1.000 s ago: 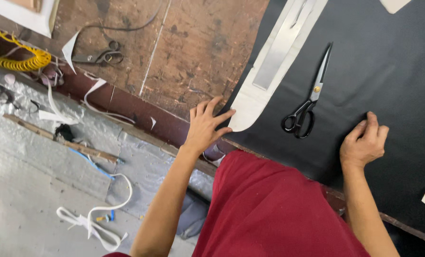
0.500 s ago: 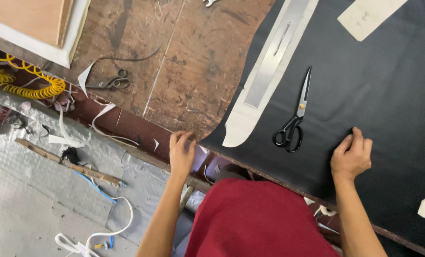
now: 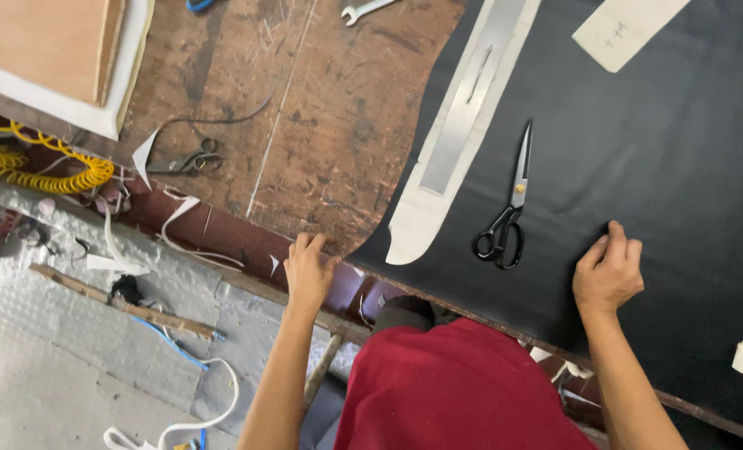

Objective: The person uses a pair of scissors to cut a piece of black fabric on a wooden workbench. They position a white paper pattern on the fabric, secure it with a wrench, and cut along the pattern's edge. The person then removes the pattern and cuts a second piece of fabric using a different template.

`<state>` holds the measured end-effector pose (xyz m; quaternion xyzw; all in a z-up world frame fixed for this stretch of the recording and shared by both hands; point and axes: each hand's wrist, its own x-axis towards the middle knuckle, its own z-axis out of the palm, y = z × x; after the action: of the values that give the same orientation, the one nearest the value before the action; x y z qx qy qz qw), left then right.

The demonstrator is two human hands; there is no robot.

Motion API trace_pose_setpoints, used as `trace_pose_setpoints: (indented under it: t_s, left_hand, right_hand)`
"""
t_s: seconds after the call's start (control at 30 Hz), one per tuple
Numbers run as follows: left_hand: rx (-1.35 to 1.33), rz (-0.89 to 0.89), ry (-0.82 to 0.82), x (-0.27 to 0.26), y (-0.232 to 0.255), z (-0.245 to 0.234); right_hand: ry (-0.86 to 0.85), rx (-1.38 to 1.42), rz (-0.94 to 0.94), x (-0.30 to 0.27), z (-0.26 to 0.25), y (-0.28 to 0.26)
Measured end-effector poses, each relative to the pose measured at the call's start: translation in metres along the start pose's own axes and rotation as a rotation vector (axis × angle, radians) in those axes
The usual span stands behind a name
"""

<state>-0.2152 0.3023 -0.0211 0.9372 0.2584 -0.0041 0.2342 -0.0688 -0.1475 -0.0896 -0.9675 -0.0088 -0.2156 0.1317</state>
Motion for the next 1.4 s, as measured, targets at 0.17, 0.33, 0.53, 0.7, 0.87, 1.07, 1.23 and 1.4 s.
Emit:
trace_pose_setpoints:
  t_s: [0.17, 0.33, 0.53, 0.7, 0.87, 1.07, 1.23, 1.4]
  left_hand:
    - [0.045, 0.005, -0.062, 0.019, -0.003, -0.001]
    - [0.061, 0.078, -0.133, 0.029, -0.016, 0.0]
    - [0.108, 0.107, -0.319, 0.058, -0.017, -0.005]
    - [0.241, 0.085, -0.497, 0.084, -0.013, -0.007]
    - [0.258, 0.159, -0.479, 0.08, -0.022, -0.006]
    - [0.27, 0.188, -0.492, 0.091, -0.031, -0.002]
    - [0.261, 0.256, -0.457, 0.086, -0.04, -0.002]
    - [0.235, 0.231, -0.481, 0.093, -0.042, 0.003]
  right_hand:
    - [0.005, -0.035, 0.024, 0.007, -0.002, -0.005]
    - [0.032, 0.068, 0.003, 0.005, -0.003, -0.003]
    - [0.01, 0.103, 0.042, 0.003, -0.003, -0.001]
    - [0.051, 0.087, 0.025, 0.003, 0.001, -0.002]
    - [0.048, 0.124, 0.017, 0.004, 0.003, 0.003]
    - [0.075, 0.151, -0.014, 0.002, 0.0, 0.005]
    - [0.056, 0.175, -0.006, -0.003, 0.003, 0.007]
    - [0.074, 0.102, -0.027, -0.01, 0.0, 0.007]
